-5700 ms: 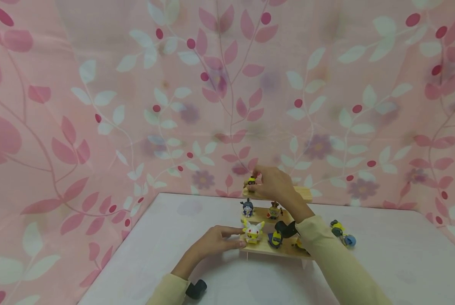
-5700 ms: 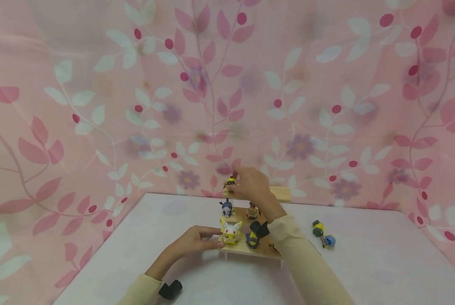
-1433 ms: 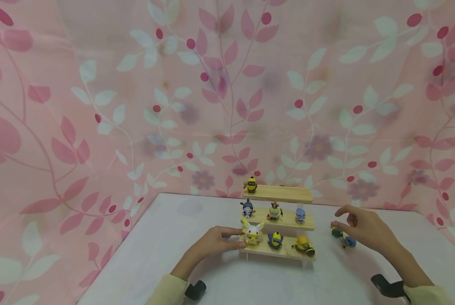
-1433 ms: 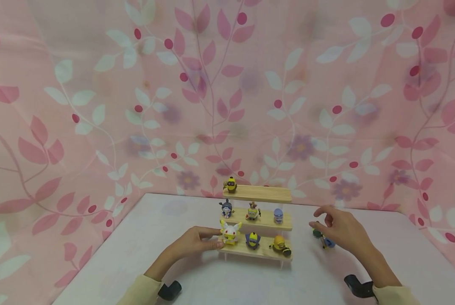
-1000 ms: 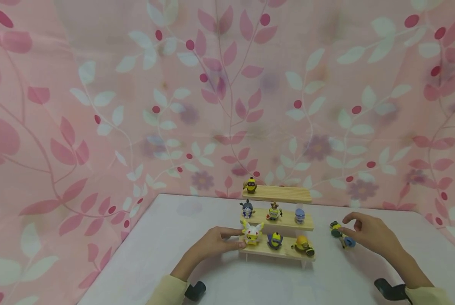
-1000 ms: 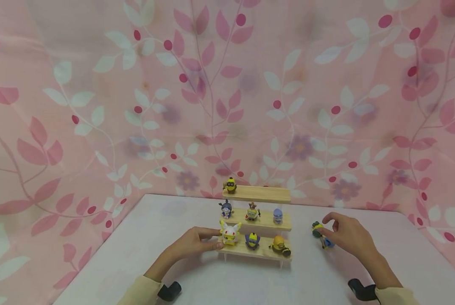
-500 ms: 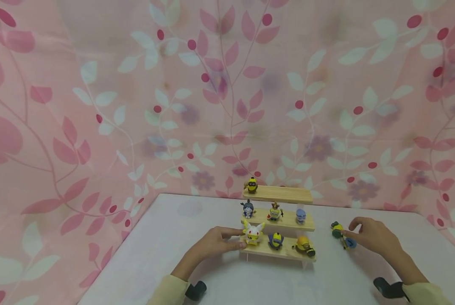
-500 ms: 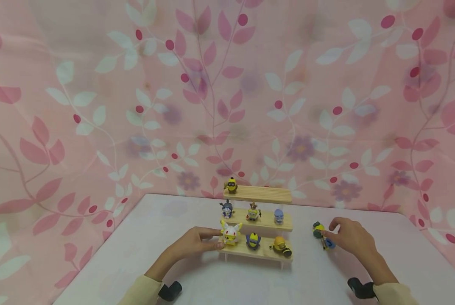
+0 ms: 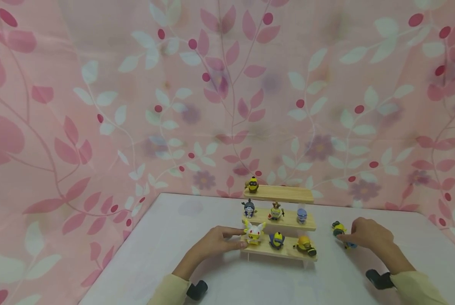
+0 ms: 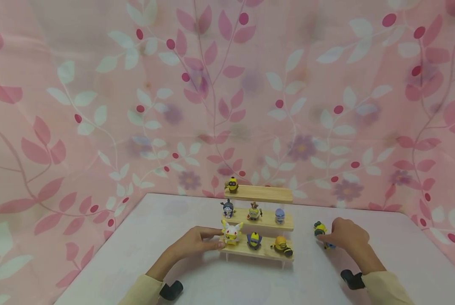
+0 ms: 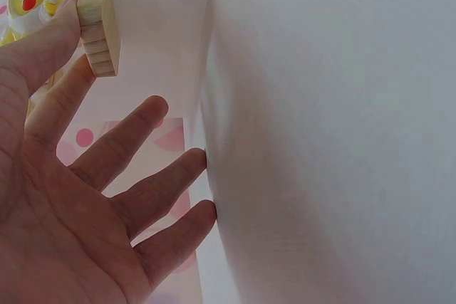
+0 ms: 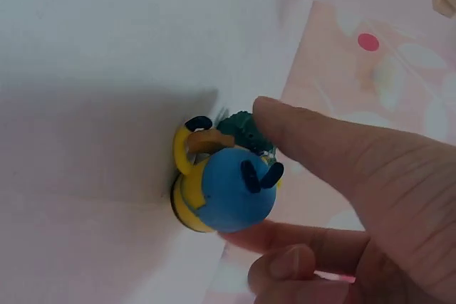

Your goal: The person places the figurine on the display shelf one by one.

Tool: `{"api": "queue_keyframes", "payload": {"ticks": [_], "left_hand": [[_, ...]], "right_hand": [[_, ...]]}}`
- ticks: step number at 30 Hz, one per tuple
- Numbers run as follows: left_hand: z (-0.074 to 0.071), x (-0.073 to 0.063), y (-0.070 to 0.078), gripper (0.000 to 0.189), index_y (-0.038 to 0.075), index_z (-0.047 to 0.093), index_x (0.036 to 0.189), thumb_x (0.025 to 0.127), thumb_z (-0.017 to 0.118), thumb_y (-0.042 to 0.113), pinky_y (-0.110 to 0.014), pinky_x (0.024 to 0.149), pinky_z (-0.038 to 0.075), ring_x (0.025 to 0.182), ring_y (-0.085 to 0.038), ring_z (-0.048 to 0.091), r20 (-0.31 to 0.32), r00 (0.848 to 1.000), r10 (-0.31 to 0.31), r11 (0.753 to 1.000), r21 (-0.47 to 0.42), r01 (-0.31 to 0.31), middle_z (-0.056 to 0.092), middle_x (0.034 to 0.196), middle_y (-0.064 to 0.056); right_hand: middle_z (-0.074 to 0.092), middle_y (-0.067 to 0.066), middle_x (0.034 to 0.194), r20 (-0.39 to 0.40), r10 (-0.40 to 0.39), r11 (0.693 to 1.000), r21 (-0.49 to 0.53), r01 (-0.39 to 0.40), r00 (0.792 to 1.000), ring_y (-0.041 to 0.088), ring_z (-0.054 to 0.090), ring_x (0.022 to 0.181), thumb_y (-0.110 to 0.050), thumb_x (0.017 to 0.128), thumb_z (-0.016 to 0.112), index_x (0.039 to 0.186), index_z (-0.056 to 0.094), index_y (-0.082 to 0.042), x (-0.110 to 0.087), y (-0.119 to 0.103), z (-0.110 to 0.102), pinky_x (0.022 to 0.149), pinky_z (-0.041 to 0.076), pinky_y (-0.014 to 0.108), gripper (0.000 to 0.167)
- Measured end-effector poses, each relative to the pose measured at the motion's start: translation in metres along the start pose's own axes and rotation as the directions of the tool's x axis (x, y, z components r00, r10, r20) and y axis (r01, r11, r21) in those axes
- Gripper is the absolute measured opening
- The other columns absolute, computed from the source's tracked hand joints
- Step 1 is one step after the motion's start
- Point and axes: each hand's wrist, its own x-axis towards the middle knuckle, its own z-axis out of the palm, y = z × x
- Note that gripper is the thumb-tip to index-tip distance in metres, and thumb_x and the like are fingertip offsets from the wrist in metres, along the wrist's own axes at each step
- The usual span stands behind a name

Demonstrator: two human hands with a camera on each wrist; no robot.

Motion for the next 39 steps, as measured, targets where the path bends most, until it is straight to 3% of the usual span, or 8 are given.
{"api": "queue_keyframes", "payload": {"ticks": [7, 15, 21, 32, 39], "left_hand": [[0.0, 0.002, 0.001, 0.048, 0.026, 0.071, 0.125, 0.084, 0.074, 0.052, -0.052, 0.098, 0.047, 0.122, -0.03, 0.057, -0.001, 1.0, 0.01, 1.0, 0.003, -0.01, 0.066, 0.126, 0.002], [0.001, 0.002, 0.003, 0.049, 0.026, 0.071, 0.125, 0.084, 0.073, 0.054, -0.054, 0.098, 0.046, 0.123, -0.03, 0.057, -0.004, 1.0, 0.007, 1.0, -0.007, -0.007, 0.066, 0.127, 0.003], [0.002, 0.003, 0.002, 0.048, 0.027, 0.071, 0.124, 0.084, 0.074, 0.052, -0.053, 0.098, 0.046, 0.122, -0.03, 0.058, -0.008, 1.0, 0.008, 1.0, -0.008, -0.009, 0.066, 0.126, 0.002], [0.001, 0.002, 0.001, 0.048, 0.028, 0.071, 0.124, 0.084, 0.074, 0.053, -0.054, 0.098, 0.046, 0.122, -0.03, 0.057, -0.005, 1.0, 0.002, 1.0, -0.015, -0.002, 0.066, 0.126, 0.002], [0.002, 0.002, 0.0, 0.046, 0.027, 0.071, 0.124, 0.084, 0.075, 0.051, -0.053, 0.098, 0.046, 0.121, -0.031, 0.058, -0.006, 1.0, 0.003, 1.0, -0.021, -0.003, 0.066, 0.126, 0.002]], "right_hand": [[0.052, 0.009, 0.072, 0.039, 0.092, 0.993, -0.074, -0.089, 0.995, 0.026, 0.052, 0.069, -0.053, 0.076, 0.079, 0.082, 0.057, 0.0, 0.005, -0.006, -0.002, 0.064, 0.046, 0.045, 0.058], [0.054, 0.011, 0.077, 0.087, 0.129, 0.984, -0.133, -0.117, 0.988, 0.029, 0.054, 0.073, -0.049, 0.077, 0.078, 0.092, 0.057, 0.006, 0.007, -0.007, -0.005, 0.071, 0.049, 0.051, 0.06], [0.055, 0.011, 0.078, 0.129, 0.123, 0.985, -0.139, -0.105, 0.984, 0.029, 0.052, 0.073, -0.044, 0.076, 0.079, 0.092, 0.058, 0.004, 0.001, -0.004, -0.008, 0.069, 0.047, 0.048, 0.055], [0.056, 0.012, 0.081, 0.215, 0.11, 0.986, -0.148, -0.079, 0.97, 0.031, 0.054, 0.079, -0.047, 0.079, 0.079, 0.096, 0.057, 0.008, 0.003, 0.006, -0.009, 0.078, 0.047, 0.06, 0.061], [0.055, 0.007, 0.077, 0.221, 0.092, 0.992, -0.104, -0.07, 0.971, 0.026, 0.052, 0.074, -0.056, 0.071, 0.082, 0.09, 0.058, 0.003, 0.008, 0.02, -0.002, 0.069, 0.047, 0.049, 0.066]]}}
